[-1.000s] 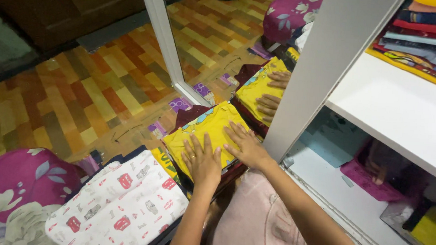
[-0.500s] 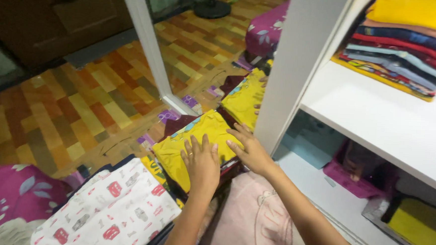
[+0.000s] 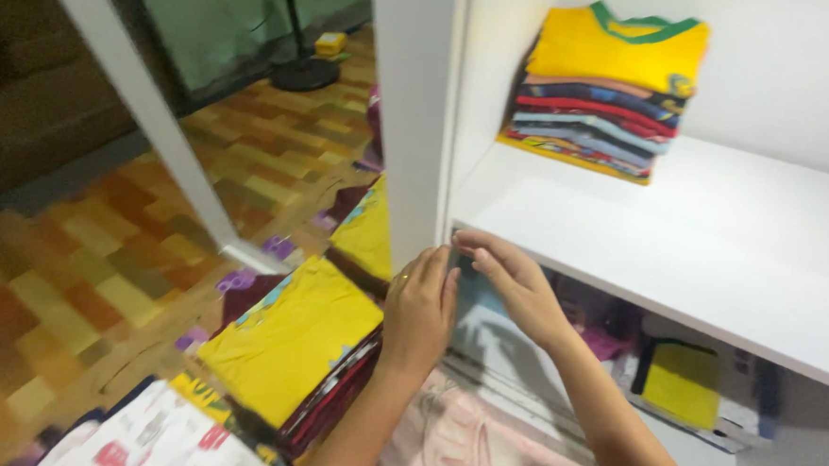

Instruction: The person removes folded shirts from a wardrobe shelf and places them on the floor, then wipes the empty shelf with a yellow cloth. The person handles multiple shirts one by one and finishes by cleaning the shelf surface.

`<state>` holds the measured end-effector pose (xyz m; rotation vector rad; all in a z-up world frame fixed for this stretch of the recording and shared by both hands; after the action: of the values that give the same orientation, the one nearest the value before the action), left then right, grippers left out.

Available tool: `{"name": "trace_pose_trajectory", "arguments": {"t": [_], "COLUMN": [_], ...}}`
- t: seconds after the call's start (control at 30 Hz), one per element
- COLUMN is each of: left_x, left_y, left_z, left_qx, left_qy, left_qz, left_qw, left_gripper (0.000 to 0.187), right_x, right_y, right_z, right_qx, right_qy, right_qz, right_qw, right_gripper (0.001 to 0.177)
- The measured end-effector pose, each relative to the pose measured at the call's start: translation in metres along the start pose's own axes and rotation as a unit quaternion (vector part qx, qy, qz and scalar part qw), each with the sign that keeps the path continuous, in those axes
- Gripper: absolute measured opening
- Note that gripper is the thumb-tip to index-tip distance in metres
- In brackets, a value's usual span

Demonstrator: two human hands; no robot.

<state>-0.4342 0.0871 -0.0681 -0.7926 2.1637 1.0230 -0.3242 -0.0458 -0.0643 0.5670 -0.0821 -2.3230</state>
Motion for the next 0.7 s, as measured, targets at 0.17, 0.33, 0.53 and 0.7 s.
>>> {"name": "trace_pose_trajectory", "arguments": {"t": [0.17,0.33,0.53,0.7], "left_x": [-0.041,-0.090,-0.166,-0.238], "left_y": [-0.041,-0.092,-0.179,-0.262], "left_z": [-0.023,-0.029,-0.017,-0.005], "left_qx": [0.029,0.046,0.069,0.047], "left_qy": [-0.039,-0.086,-0.145,-0.185], "left_qz": [0.031,0.038,0.046,-0.010], "left_qw": [0.998,0.995,0.986,0.982], "left_gripper": [0.036,0.042,0.052,0.052], "right_x": [-0.002,-0.019,-0.059,-0.106], "right_y": [0.064,0.130,0.202,0.247], "right_z": [0.018,0.016,-0.009,-0.039], "right_qx": [-0.051,-0.127,-0.291,-0.363], "right_qy": [-0.031,-0.033,0.037,0.053], "right_qz": [-0.086,-0.159,-0.149,-0.175], "right_qw": [0.994,0.979,0.944,0.914], "right_gripper": [0.045,0.044,0.052,0.060]}}
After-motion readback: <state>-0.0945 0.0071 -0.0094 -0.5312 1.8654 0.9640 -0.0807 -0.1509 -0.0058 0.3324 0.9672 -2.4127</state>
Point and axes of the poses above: each hand's wrist, its own x-axis away from the middle knuckle, its own y-axis out of the back of the hand, z = x × y, the point moved 1 cm from there along -x, towards the middle knuckle, and after that the axes turned 4 degrees about x, right-handed, at the moved point
